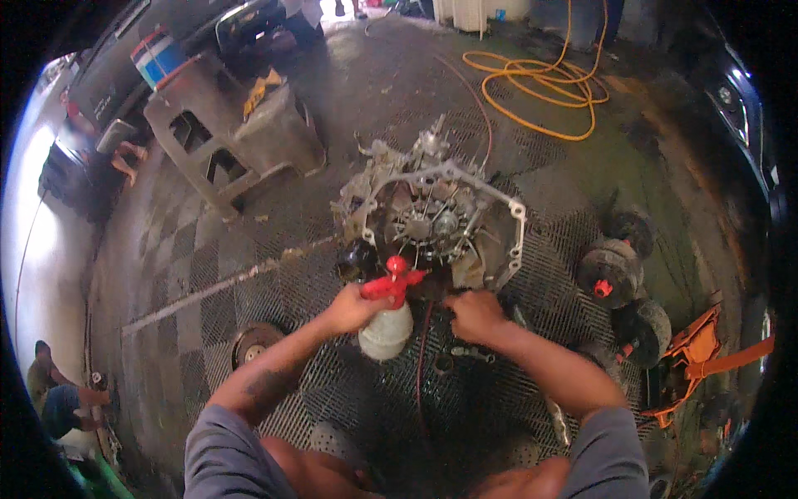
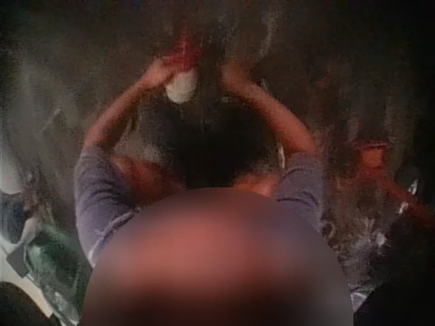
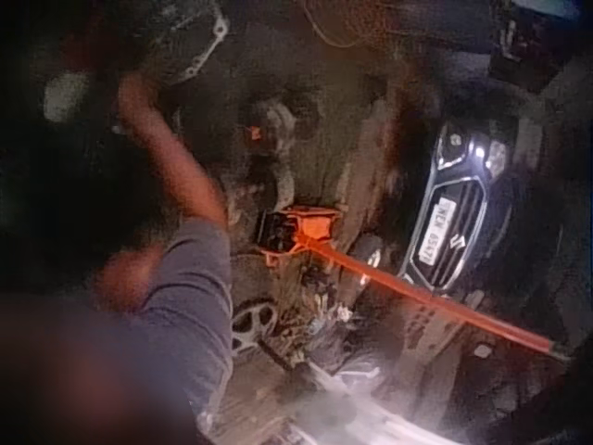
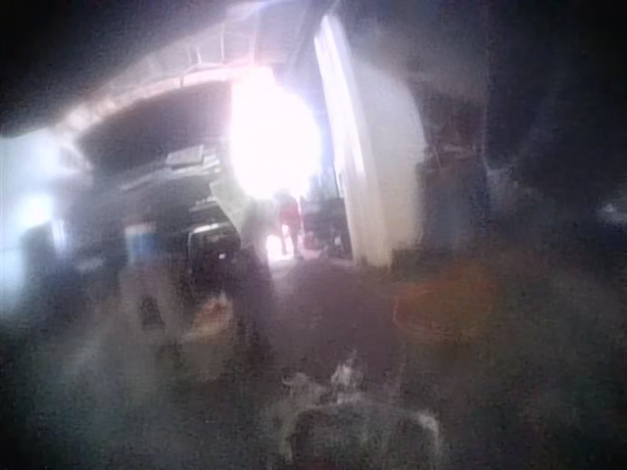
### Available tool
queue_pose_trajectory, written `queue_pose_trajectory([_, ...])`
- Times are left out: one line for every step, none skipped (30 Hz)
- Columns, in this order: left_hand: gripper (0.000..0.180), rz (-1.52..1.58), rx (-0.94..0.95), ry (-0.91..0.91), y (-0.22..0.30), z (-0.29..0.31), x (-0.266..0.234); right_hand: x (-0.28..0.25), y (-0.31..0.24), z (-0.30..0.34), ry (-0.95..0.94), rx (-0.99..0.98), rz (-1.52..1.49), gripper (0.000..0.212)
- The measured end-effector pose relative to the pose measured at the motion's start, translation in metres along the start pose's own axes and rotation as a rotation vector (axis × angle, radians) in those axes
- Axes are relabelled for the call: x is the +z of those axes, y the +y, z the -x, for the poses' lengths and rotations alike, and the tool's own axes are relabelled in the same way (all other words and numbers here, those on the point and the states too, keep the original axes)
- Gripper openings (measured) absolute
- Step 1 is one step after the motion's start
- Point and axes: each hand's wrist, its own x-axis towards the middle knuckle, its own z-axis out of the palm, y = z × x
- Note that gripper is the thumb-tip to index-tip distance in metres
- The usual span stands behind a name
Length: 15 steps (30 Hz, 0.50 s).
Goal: The person sits on the floor and cleans a disassembled engine component using a spray bottle and a brush. They repeatedly spray liquid onto the engine and scrub various parts with the brush.
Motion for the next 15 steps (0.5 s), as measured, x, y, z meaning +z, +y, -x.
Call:
queue_pose_trajectory([0.034,-0.012,-0.028,0.008,0.000,0.000,0.000,-0.001,-0.001,0.001,-0.002,0.011,-0.011,0.034])
queue_pose_trajectory([0.034,0.008,0.007,0.002,0.001,0.000,0.000,-0.002,-0.003,0.001,-0.007,0.023,-0.002,0.033])
queue_pose_trajectory([0.034,0.015,0.004,0.006,0.001,0.000,0.000,-0.004,-0.003,0.000,-0.013,0.032,0.006,0.033])
queue_pose_trajectory([0.034,0.014,-0.024,0.018,0.002,0.001,0.001,-0.007,-0.003,-0.001,-0.019,0.038,0.016,0.033])
queue_pose_trajectory([0.034,0.013,-0.016,0.003,0.003,0.002,0.002,-0.011,-0.001,-0.002,0.015,0.037,0.024,0.032])
queue_pose_trajectory([0.034,0.001,-0.037,-0.008,0.005,0.003,0.002,-0.017,0.002,-0.004,0.046,0.034,0.029,0.032])
queue_pose_trajectory([0.034,-0.038,-0.098,-0.008,0.005,0.005,0.003,-0.024,0.006,-0.007,-0.011,0.040,0.016,0.032])
queue_pose_trajectory([0.034,-0.017,-0.043,-0.017,0.006,0.006,0.004,-0.030,0.010,-0.010,0.039,0.071,0.085,0.032])
queue_pose_trajectory([0.034,-0.021,-0.021,-0.012,0.006,0.007,0.005,-0.034,0.014,-0.012,0.004,0.108,0.142,0.032])
queue_pose_trajectory([0.035,-0.022,-0.003,-0.008,0.006,0.009,0.006,-0.036,0.016,-0.012,0.040,0.147,0.205,0.032])
queue_pose_trajectory([0.035,-0.030,-0.016,-0.009,0.004,0.011,0.008,-0.036,0.017,-0.011,-0.024,0.137,0.192,0.031])
queue_pose_trajectory([0.036,-0.040,-0.027,-0.020,0.003,0.012,0.009,-0.035,0.017,-0.010,-0.015,0.130,0.184,0.030])
queue_pose_trajectory([0.036,-0.036,0.025,-0.016,0.002,0.013,0.010,-0.032,0.016,-0.007,0.066,0.139,0.201,0.030])
queue_pose_trajectory([0.036,-0.057,0.034,-0.004,0.001,0.014,0.011,-0.029,0.014,-0.003,-0.040,0.074,0.146,0.029])
queue_pose_trajectory([0.036,-0.102,0.001,0.008,0.000,0.015,0.011,-0.026,0.012,-0.001,-0.073,0.026,0.117,0.029])
